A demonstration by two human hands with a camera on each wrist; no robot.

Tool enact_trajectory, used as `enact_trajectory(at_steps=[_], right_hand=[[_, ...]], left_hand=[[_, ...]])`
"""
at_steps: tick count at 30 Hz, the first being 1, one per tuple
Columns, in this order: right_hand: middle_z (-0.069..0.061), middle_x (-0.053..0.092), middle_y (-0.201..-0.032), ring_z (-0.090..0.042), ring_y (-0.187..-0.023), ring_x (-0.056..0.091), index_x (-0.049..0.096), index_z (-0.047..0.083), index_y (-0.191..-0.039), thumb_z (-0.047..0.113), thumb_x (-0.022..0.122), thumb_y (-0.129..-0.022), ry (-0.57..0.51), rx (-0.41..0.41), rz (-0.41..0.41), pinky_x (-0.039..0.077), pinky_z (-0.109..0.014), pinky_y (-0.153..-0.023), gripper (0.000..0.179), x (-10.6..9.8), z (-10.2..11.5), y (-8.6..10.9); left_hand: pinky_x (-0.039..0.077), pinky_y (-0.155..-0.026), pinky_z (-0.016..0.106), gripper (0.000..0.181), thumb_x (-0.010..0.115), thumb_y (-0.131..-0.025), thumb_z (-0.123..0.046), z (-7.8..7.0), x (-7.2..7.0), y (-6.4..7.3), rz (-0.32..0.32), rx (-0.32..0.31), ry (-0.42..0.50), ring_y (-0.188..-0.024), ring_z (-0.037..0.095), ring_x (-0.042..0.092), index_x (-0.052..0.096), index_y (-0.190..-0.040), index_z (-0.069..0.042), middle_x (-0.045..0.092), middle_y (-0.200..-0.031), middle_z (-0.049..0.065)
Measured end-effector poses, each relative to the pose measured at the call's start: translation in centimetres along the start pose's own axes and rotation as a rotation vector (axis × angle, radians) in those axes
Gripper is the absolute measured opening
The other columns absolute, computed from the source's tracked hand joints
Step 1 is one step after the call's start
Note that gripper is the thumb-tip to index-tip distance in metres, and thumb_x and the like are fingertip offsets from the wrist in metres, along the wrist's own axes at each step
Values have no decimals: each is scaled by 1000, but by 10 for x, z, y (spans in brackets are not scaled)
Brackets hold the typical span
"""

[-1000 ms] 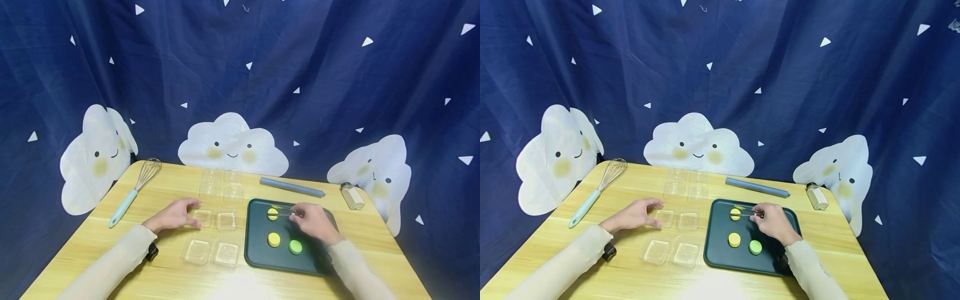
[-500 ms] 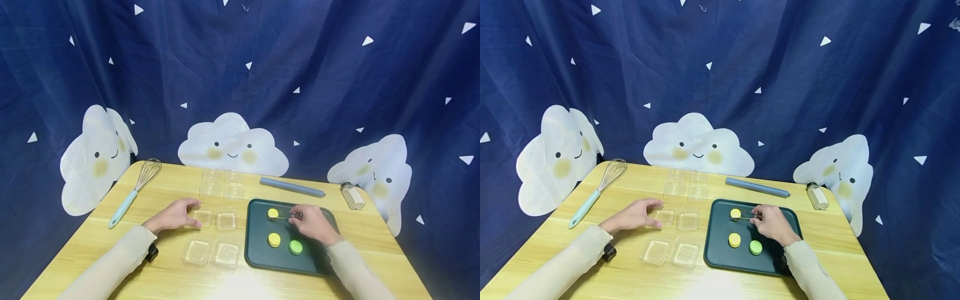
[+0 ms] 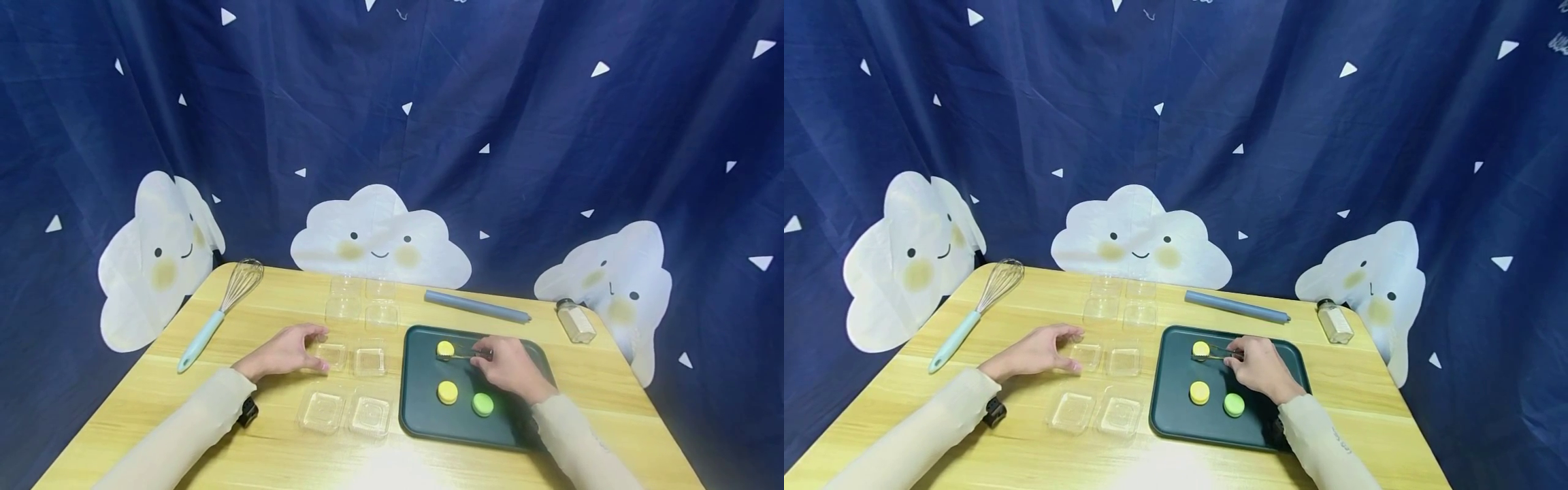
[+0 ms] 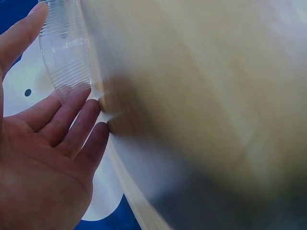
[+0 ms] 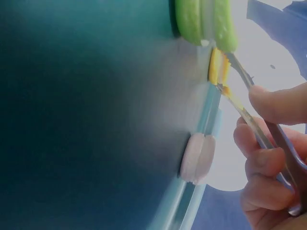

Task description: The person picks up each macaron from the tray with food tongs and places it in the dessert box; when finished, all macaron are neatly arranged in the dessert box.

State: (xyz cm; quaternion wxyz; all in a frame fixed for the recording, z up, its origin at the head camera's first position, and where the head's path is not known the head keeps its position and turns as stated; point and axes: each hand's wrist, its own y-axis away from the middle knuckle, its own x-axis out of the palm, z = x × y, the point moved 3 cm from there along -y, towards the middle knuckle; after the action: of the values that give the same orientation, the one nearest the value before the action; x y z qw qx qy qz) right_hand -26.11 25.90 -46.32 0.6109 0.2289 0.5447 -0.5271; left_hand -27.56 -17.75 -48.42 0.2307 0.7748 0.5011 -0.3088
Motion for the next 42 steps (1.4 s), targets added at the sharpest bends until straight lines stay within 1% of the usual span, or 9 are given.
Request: enact_trajectory(at_steps=[5,11,17,21,26,31,33,38,42], right_hand=[[0,76,-83,-8,-72,65,79,10,-87,16,85,-78,18,-19,-36,56,-28,-65,12,1,2,0],[0,77,-84,-13,-77,70,80,10,-88,15,84,-79,32,-23,-66,60,-34,-70,11,-1,1,-2],[-1,78,-87,-13,-76,70,80,11,-92,17,83,-81,-4,36,-92,59,-36,-69,13,-4,-1,-2],[-1,79,-90,-16,-80,73,80,13,-95,20,83,-82,-31,78,-158,62,-41,-74,15,-9,-1,-1],[-3,80,-93,-22,-85,75,80,14,-97,19,81,-84,-70,101,-263,62,-45,-78,15,-20,1,-2],[-5,79,-90,-21,-80,74,80,11,-97,19,80,-85,-103,111,-335,61,-44,-74,14,-30,6,-7],[-5,79,-88,-20,-77,73,80,11,-97,19,80,-85,-104,115,-354,60,-41,-71,15,-33,8,-11],[-4,79,-84,-17,-72,72,80,11,-97,19,82,-82,-103,82,-421,59,-38,-67,16,-41,19,-22],[-6,79,-86,-19,-73,74,80,9,-98,18,82,-82,-115,58,-444,60,-41,-68,18,-45,28,-29]], left_hand=[[42,-115,58,86,91,-70,-39,0,0,0,-1,-8,6,-128,36,58,56,-140,-3,67,-130,10],[41,-116,58,87,91,-71,-40,1,0,-1,1,-14,15,-130,36,57,55,-141,-3,67,-132,10],[40,-117,59,87,91,-70,-40,1,1,-1,1,-9,19,-131,38,56,55,-141,-2,67,-132,11],[41,-118,57,87,91,-70,-40,3,2,-2,1,-19,23,-131,36,56,56,-141,-5,67,-132,9],[40,-118,56,87,91,-70,-41,4,4,-3,0,-18,27,-132,35,56,56,-141,-6,67,-132,8],[40,-119,56,87,91,-70,-41,3,3,-3,1,-23,35,-132,35,56,56,-141,-6,67,-132,8],[40,-118,56,87,91,-70,-41,3,3,-2,1,-25,38,-132,35,56,56,-142,-6,67,-133,8],[40,-119,56,88,91,-70,-41,4,2,-2,-1,-20,42,-133,35,55,56,-141,-5,67,-132,8],[39,-119,56,88,91,-70,-41,4,2,-2,-1,-21,31,-133,36,55,56,-141,-5,67,-131,8]])
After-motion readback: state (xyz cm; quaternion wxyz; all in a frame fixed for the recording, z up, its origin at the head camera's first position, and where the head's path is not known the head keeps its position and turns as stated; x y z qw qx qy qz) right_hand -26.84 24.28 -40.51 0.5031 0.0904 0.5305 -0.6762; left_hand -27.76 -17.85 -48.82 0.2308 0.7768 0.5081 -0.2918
